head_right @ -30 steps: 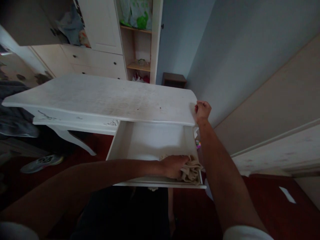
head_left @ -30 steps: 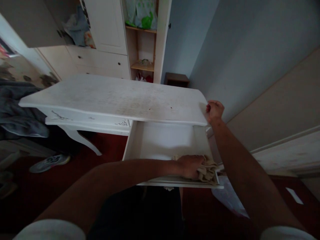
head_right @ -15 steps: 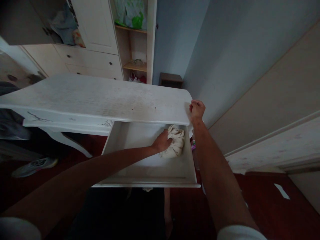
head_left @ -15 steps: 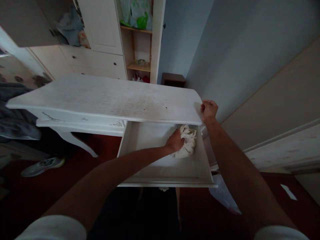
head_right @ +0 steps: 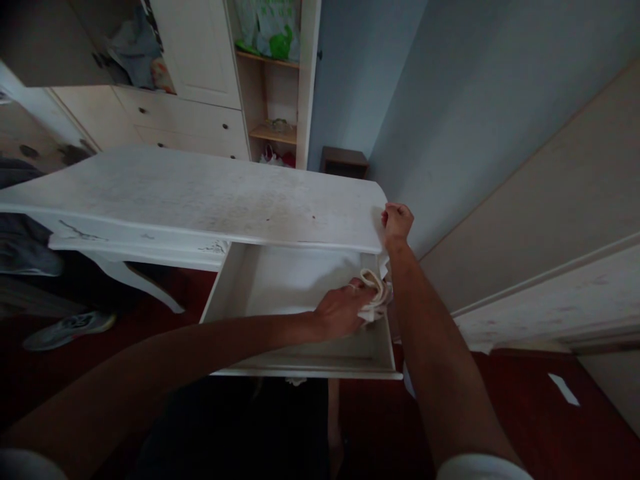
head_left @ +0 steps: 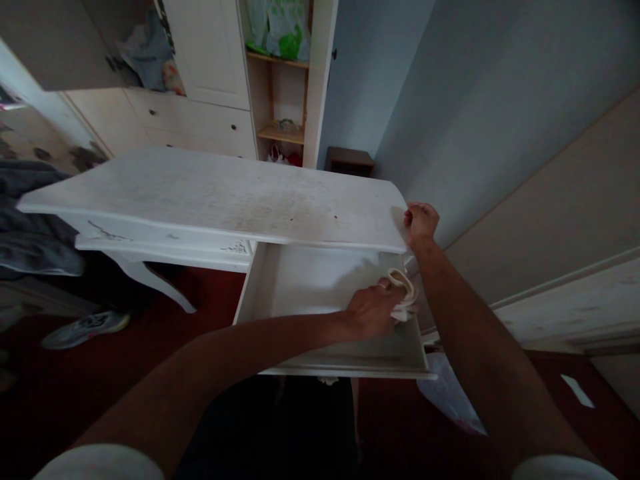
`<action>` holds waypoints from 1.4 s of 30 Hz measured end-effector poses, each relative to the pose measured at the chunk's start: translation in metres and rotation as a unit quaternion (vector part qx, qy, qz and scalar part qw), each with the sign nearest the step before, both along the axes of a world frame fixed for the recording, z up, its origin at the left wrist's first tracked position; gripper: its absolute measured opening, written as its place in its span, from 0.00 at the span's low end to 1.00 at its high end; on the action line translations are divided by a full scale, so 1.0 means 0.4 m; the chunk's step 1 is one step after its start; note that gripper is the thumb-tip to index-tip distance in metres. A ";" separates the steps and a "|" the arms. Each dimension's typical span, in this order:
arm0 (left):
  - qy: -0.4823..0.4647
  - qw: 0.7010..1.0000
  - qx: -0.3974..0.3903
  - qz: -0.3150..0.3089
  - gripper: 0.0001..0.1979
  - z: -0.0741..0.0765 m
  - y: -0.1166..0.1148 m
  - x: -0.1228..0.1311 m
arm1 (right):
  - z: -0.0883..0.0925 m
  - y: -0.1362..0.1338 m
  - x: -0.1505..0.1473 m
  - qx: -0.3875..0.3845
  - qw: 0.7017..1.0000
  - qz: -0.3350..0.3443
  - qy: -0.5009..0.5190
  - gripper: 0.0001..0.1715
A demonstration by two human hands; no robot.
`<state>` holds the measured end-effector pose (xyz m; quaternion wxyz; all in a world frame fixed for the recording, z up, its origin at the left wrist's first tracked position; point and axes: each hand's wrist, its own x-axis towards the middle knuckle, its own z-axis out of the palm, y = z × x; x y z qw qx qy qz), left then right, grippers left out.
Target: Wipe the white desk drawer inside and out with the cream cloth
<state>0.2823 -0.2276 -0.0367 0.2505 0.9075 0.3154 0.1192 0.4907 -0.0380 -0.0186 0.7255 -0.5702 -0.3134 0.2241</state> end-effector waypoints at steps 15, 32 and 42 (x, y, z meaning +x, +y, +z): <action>0.136 0.882 0.230 -0.388 0.12 0.115 0.000 0.059 | 0.018 -0.024 -0.020 -0.010 1.000 0.001 -0.027 0.09; 0.145 0.953 0.232 -0.127 0.20 0.119 0.192 -0.028 | 0.013 -0.019 -0.014 0.008 1.000 0.012 -0.015 0.07; 0.005 0.954 0.229 0.196 0.34 0.196 0.045 -0.411 | 0.012 -0.023 -0.016 -0.009 1.000 -0.001 -0.010 0.06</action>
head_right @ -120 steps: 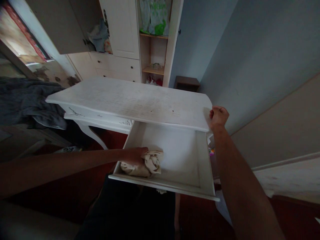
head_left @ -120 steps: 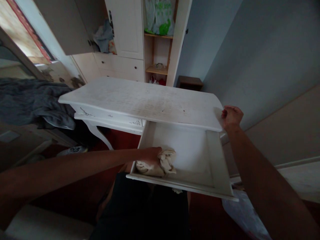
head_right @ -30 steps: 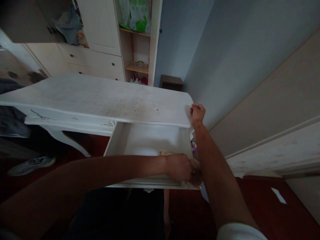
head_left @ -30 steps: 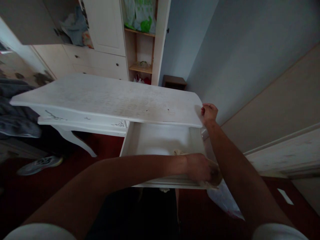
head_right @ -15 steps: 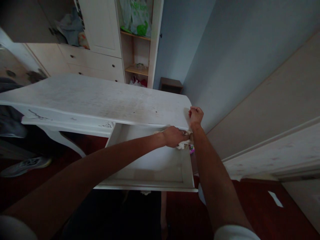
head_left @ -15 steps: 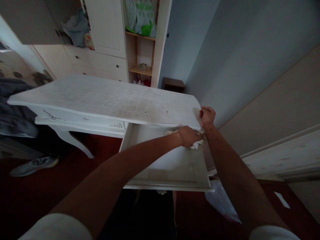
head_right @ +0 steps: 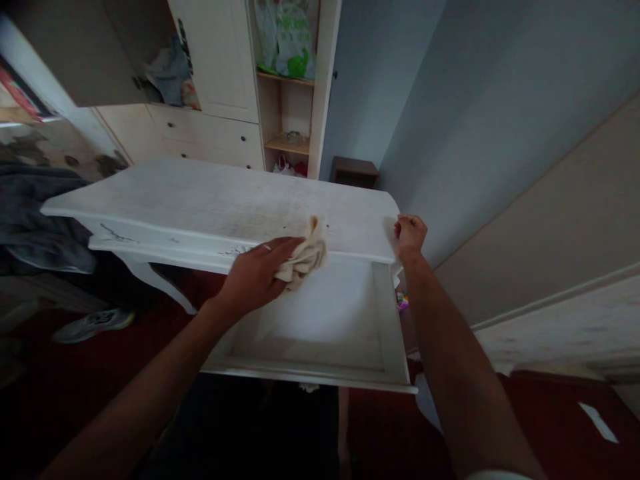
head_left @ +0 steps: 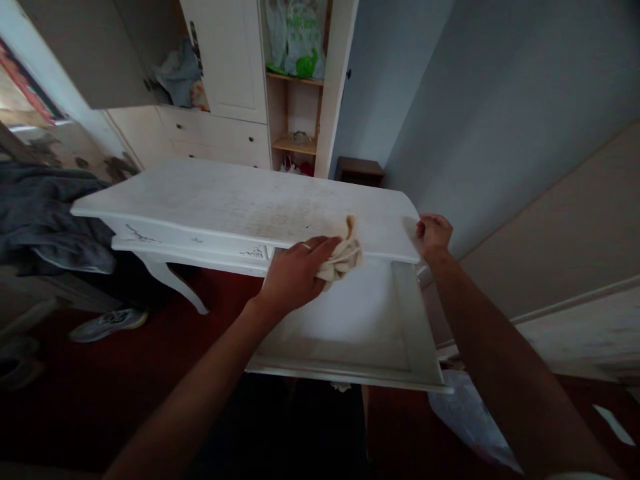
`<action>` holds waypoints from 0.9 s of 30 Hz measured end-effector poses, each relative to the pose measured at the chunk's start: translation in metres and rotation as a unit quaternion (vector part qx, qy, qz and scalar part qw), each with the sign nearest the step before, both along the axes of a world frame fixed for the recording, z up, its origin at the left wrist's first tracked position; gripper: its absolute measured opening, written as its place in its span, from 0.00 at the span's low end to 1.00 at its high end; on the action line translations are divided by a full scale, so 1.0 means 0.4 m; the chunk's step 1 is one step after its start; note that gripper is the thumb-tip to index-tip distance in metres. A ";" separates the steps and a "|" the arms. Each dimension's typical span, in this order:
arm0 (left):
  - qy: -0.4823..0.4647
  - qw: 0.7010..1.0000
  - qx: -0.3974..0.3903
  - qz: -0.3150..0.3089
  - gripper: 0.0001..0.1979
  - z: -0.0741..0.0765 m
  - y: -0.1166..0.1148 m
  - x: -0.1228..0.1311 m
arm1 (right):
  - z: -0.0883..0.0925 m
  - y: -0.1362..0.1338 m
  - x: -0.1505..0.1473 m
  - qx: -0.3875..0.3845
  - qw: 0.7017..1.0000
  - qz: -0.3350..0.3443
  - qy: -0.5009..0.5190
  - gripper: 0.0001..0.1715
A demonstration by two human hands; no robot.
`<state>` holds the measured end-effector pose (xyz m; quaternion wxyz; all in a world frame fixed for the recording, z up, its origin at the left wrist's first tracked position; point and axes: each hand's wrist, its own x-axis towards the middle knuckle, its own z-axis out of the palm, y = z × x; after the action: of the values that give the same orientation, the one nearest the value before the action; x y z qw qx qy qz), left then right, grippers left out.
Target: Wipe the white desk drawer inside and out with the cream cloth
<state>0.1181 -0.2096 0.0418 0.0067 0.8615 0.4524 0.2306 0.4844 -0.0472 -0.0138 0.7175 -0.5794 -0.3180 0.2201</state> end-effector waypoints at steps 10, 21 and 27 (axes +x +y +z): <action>-0.002 1.000 -0.019 0.002 0.30 -0.051 -0.015 -0.281 | 0.005 -0.013 -0.002 0.002 1.000 -0.010 -0.022 0.09; -0.128 0.947 -0.234 -0.181 0.22 -0.031 -0.209 -0.310 | 0.029 -0.040 -0.025 -0.021 0.999 -0.028 -0.033 0.13; -0.193 0.962 -0.191 -0.040 0.25 -0.049 -0.251 -0.396 | 0.047 -0.054 -0.049 -0.064 0.996 -0.051 -0.044 0.13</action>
<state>-0.0402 -0.3101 0.0223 0.2671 0.8011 0.4430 0.3012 0.4649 -0.0688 0.0049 0.6743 -0.6490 -0.3045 0.1772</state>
